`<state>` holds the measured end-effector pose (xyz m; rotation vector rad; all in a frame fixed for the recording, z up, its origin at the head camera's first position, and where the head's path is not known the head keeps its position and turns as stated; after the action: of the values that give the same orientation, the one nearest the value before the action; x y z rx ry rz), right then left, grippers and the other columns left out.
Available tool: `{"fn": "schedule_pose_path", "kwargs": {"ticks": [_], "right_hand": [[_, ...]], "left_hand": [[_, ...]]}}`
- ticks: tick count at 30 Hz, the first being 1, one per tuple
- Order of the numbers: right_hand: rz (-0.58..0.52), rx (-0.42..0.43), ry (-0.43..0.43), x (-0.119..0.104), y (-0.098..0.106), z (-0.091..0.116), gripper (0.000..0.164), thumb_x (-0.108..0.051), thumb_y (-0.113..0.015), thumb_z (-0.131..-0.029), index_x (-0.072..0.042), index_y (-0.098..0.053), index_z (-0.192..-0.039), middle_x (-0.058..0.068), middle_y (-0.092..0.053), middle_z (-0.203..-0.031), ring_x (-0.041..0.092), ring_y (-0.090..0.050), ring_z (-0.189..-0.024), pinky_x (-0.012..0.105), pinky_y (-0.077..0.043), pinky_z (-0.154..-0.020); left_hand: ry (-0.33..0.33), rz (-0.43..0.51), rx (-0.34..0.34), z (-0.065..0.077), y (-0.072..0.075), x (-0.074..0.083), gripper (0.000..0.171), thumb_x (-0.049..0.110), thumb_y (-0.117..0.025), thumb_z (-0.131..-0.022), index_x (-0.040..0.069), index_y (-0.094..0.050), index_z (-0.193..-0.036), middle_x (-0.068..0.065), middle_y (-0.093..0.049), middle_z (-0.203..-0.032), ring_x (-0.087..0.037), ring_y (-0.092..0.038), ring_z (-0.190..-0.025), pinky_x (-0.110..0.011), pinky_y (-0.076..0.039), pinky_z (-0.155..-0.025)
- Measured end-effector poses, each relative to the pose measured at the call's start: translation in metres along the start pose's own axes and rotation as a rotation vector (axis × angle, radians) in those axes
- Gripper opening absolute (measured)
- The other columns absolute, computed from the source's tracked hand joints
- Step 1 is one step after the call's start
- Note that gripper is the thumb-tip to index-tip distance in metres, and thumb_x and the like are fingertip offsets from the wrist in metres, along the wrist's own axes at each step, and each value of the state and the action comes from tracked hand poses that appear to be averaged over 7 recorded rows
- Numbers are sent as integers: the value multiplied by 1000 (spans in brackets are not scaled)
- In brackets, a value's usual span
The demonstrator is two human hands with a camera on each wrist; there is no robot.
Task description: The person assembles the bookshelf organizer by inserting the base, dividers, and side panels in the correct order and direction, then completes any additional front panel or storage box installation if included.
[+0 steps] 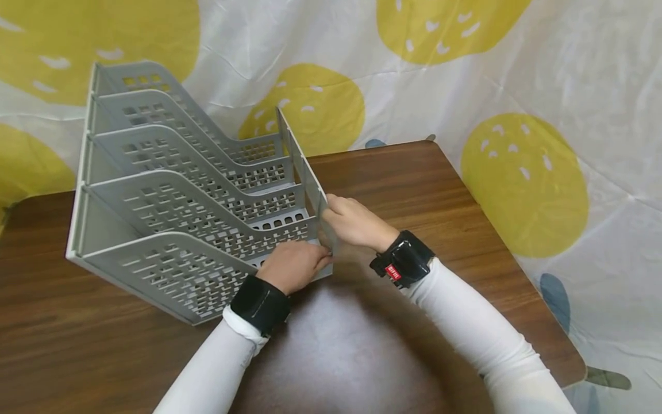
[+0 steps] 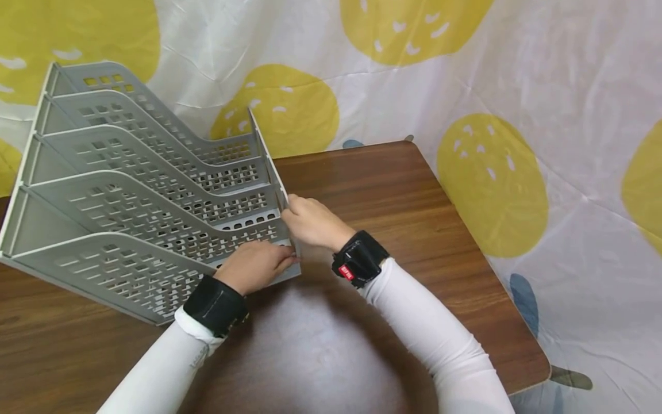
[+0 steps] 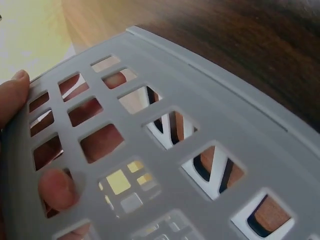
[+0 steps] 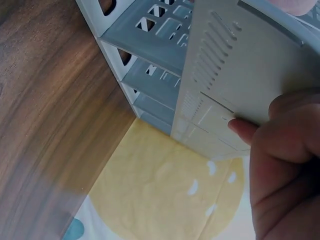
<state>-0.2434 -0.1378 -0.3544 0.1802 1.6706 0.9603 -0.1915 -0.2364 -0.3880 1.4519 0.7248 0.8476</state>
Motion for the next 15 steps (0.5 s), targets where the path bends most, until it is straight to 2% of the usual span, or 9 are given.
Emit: {"fn": "schedule_pose_path", "kwargs": {"ticks": [4, 8, 12, 15], "right_hand": [[-23, -10, -1, 3, -1, 0, 28, -20, -35, -97, -8, -59, -103, 8, -62, -92, 19, -59, -85, 34, -49, -78], [-42, -18, 2, 5, 3, 1, 31, -18, -35, -97, -6, -60, -111, 8, -66, -101, 19, -64, -94, 35, -51, -85], [-21, -26, 13, 3, 7, -1, 31, -18, -35, -97, -7, -59, -112, 8, -65, -104, 20, -62, -99, 37, -49, -91], [-21, -25, 6, 3, 7, -2, 30, -18, -35, -96, -8, -60, -111, 7, -65, -103, 20, -62, -98, 37, -49, -90]], "left_hand": [[7, 2, -14, 0, -1, 0, 31, 33, -54, -96, 22, -53, -68, 4, -62, -63, -17, -63, -62, -41, -49, -57], [6, -6, -19, 0, -2, 1, 30, 33, -53, -97, 21, -55, -69, 2, -64, -66, -19, -65, -65, -42, -50, -59], [7, -28, -29, -1, -3, 1, 33, 35, -52, -97, 21, -54, -67, 3, -60, -63, -19, -64, -63, -41, -49, -57], [7, -40, -39, -1, -3, 1, 34, 37, -51, -97, 22, -53, -66, 4, -56, -59, -17, -61, -60, -39, -46, -55]]}}
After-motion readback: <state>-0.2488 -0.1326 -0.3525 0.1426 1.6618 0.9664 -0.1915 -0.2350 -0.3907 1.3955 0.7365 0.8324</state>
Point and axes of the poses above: each hand's wrist, its own z-axis away from the middle knuckle, its own y-axis out of the back of the hand, x = y × z, the point moved 6 cm from there along -z, towards the middle knuckle
